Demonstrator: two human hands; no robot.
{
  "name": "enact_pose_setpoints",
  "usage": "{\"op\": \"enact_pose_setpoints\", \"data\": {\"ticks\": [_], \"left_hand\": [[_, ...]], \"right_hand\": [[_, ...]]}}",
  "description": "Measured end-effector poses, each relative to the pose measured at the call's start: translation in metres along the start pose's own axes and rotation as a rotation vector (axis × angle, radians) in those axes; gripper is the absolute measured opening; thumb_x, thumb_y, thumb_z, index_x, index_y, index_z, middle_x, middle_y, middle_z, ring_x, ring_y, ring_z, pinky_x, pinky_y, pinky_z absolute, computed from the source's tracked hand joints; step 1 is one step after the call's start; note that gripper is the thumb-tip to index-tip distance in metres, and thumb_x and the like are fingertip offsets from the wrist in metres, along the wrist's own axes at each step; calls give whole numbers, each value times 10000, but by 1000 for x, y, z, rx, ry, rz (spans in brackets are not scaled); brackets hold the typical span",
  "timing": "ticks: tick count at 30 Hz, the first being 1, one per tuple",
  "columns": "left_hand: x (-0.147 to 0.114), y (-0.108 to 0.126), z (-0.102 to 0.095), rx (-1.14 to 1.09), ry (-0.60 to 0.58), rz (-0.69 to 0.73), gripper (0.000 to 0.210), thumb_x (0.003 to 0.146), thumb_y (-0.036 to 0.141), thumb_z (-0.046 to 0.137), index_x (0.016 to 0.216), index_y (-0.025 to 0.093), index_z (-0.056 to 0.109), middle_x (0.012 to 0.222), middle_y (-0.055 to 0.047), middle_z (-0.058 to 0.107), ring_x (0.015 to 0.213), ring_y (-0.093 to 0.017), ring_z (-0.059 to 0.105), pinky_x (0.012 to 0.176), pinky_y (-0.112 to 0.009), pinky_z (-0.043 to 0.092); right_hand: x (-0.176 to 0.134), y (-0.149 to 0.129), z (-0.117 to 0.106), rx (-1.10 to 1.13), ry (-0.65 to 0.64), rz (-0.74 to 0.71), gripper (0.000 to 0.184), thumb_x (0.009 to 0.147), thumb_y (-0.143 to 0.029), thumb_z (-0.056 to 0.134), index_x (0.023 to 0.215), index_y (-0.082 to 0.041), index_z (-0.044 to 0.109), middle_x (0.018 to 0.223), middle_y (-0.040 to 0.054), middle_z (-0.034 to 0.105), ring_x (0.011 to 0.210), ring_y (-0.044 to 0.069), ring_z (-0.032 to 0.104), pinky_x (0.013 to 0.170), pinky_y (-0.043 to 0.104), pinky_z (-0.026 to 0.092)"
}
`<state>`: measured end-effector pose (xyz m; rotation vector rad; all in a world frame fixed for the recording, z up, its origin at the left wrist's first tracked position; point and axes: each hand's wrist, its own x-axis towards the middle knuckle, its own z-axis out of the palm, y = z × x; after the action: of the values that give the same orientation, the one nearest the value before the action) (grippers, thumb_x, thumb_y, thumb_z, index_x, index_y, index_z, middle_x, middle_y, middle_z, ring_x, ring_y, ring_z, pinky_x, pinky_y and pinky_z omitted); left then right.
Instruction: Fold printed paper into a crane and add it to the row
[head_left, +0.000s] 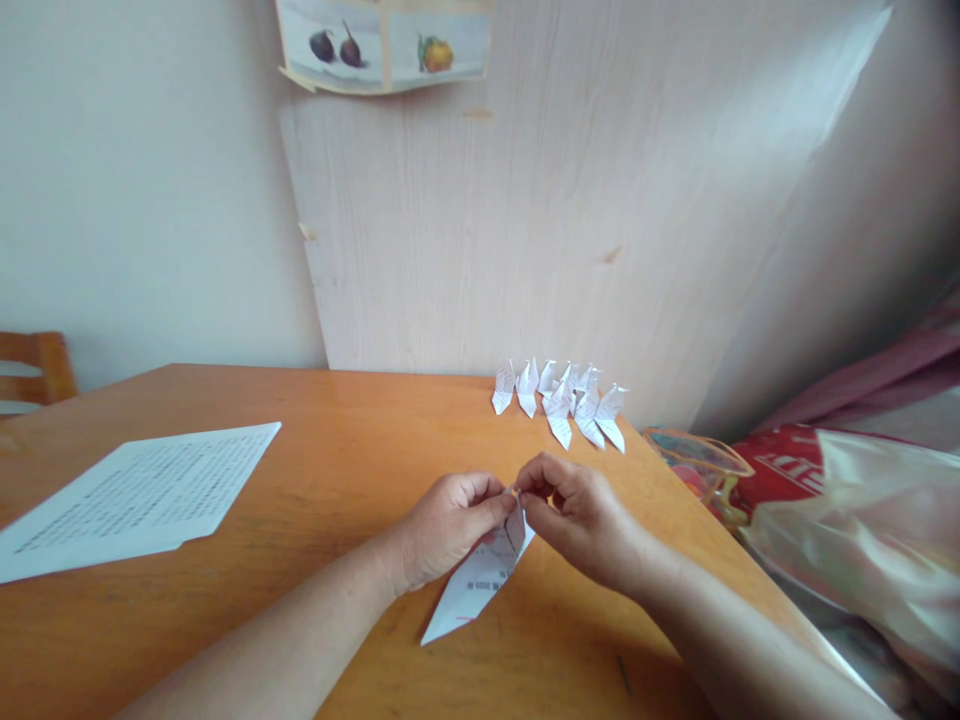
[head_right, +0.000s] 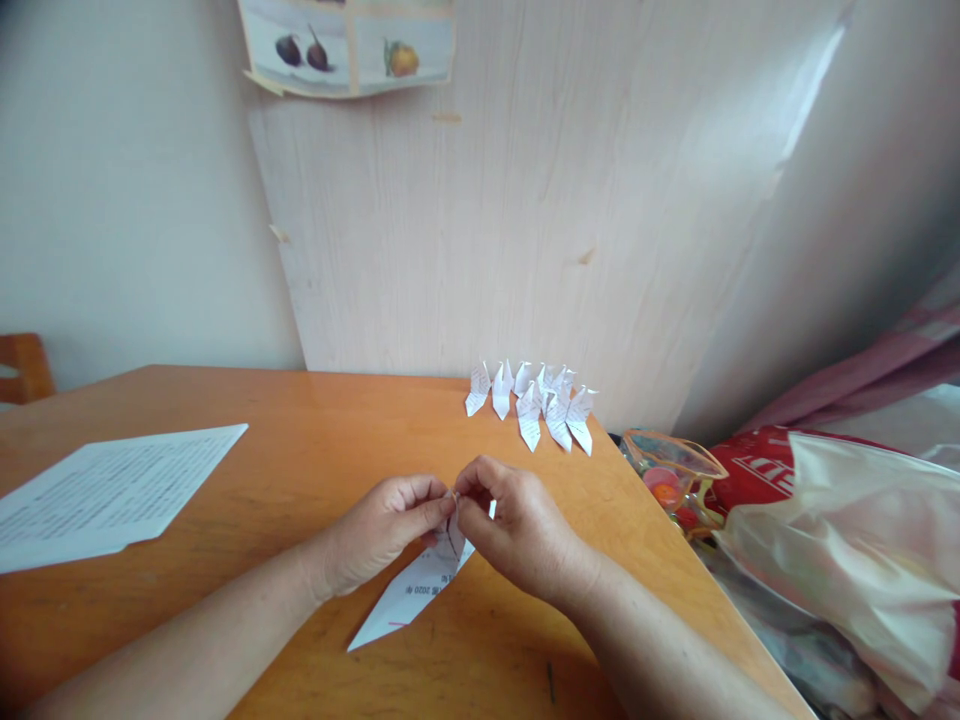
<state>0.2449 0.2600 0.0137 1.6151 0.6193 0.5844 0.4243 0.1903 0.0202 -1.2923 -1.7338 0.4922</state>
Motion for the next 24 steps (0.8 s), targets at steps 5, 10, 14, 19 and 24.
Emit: {"op": "enact_pose_setpoints", "data": {"ticks": [5, 10, 14, 19, 24], "left_hand": [[2, -2, 0, -17, -8, 7, 375, 850, 503, 665, 773, 144, 593, 692, 8, 539, 653, -125, 507, 608, -256, 404], [2, -2, 1, -19, -4, 7, 370, 845, 502, 670, 773, 145, 605, 690, 4, 554, 653, -129, 520, 606, -252, 405], [3, -4, 1, 5, -2, 17, 378, 841, 516, 669, 775, 148, 611, 681, 9, 547, 644, -131, 514, 597, -255, 399], [4, -5, 1, 23, -1, 26, 388, 854, 526, 648, 788, 145, 610, 690, 7, 546, 651, -135, 512, 596, -260, 393], [4, -5, 1, 4, 1, 15, 385, 841, 520, 666, 775, 146, 605, 687, 9, 546, 645, -130, 509, 591, -255, 391]], "right_hand": [[-1, 0, 0, -95, 21, -24, 136, 822, -99, 566, 892, -215, 579, 746, -14, 638, 647, 122, 570, 571, 232, 423], [-3, -2, -4, -193, 21, -58, 152, 805, -93, 568, 877, -227, 564, 753, -15, 634, 665, 134, 585, 598, 249, 438], [-2, -3, -7, -229, -2, -74, 152, 800, -99, 578, 877, -229, 567, 764, -8, 640, 682, 143, 602, 617, 259, 451], [0, -3, -9, -245, -8, -74, 143, 811, -122, 592, 903, -228, 566, 774, -4, 648, 684, 146, 612, 623, 265, 455], [0, -5, -10, -278, -18, -87, 127, 808, -110, 585, 853, -226, 563, 764, -9, 643, 674, 140, 599, 621, 264, 448]]}}
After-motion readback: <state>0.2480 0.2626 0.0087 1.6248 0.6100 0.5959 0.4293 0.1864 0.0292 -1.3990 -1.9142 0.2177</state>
